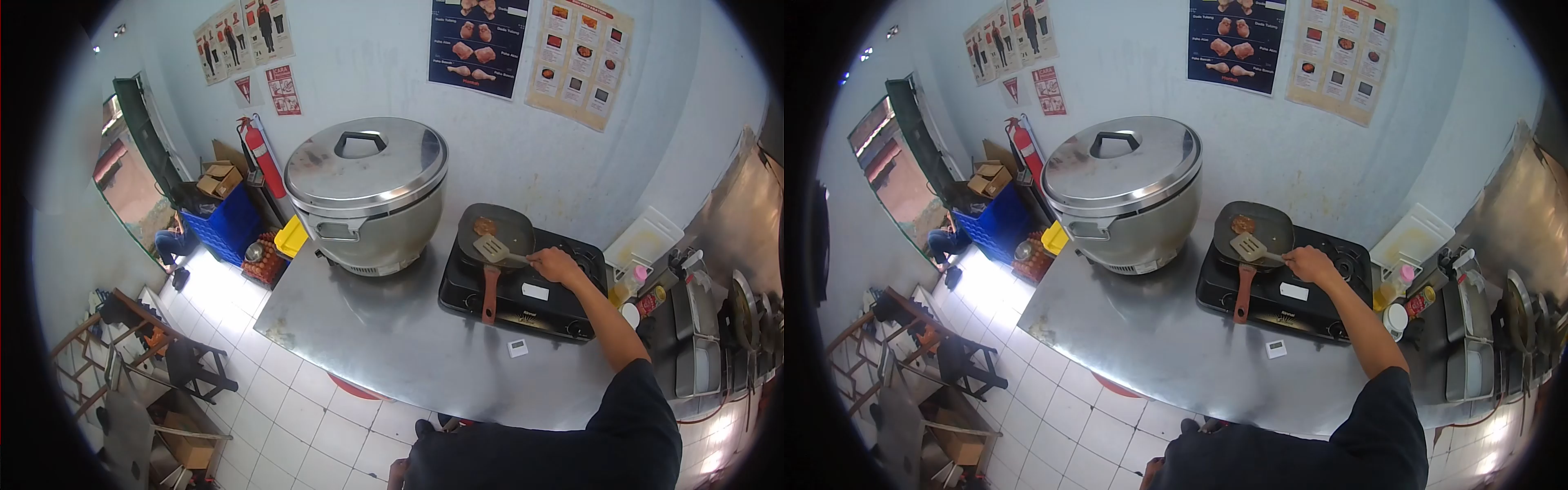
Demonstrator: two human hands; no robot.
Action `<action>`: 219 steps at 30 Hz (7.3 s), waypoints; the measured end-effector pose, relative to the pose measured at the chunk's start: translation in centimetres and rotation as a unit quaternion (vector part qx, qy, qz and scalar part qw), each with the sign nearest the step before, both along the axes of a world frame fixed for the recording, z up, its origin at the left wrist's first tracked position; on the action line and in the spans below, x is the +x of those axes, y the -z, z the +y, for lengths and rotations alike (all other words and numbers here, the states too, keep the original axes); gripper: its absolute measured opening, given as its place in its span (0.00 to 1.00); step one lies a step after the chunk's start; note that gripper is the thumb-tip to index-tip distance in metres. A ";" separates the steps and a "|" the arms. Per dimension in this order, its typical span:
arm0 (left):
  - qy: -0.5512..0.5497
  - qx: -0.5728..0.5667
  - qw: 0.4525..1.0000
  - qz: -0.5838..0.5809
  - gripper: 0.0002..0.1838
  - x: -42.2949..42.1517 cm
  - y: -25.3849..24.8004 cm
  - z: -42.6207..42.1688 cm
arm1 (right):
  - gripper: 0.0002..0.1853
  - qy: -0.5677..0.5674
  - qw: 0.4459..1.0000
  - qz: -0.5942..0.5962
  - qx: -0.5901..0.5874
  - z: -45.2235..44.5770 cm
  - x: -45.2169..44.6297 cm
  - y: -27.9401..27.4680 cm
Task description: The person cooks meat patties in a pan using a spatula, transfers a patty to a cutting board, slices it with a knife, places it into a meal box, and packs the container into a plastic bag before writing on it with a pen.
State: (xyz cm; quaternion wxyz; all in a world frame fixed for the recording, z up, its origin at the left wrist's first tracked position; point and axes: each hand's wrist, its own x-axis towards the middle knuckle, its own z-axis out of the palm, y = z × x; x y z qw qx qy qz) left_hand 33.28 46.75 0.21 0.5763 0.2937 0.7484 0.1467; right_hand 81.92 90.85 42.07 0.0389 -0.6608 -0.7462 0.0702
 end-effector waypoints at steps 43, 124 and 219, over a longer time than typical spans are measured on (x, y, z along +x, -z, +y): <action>-0.166 -0.062 0.979 -0.098 0.19 -0.7 -3.2 -0.1 | 0.19 0.033 0.992 -0.004 -0.122 10.9 -2.8 -1.6; -0.195 -0.036 0.977 -0.074 0.25 0.3 -3.3 -1.4 | 0.15 -0.028 0.994 0.037 -0.098 11.5 -1.9 -0.4; -0.175 -0.007 0.984 -0.027 0.29 0.9 -3.0 -1.2 | 0.12 0.027 0.987 0.093 -0.130 13.5 -0.2 1.9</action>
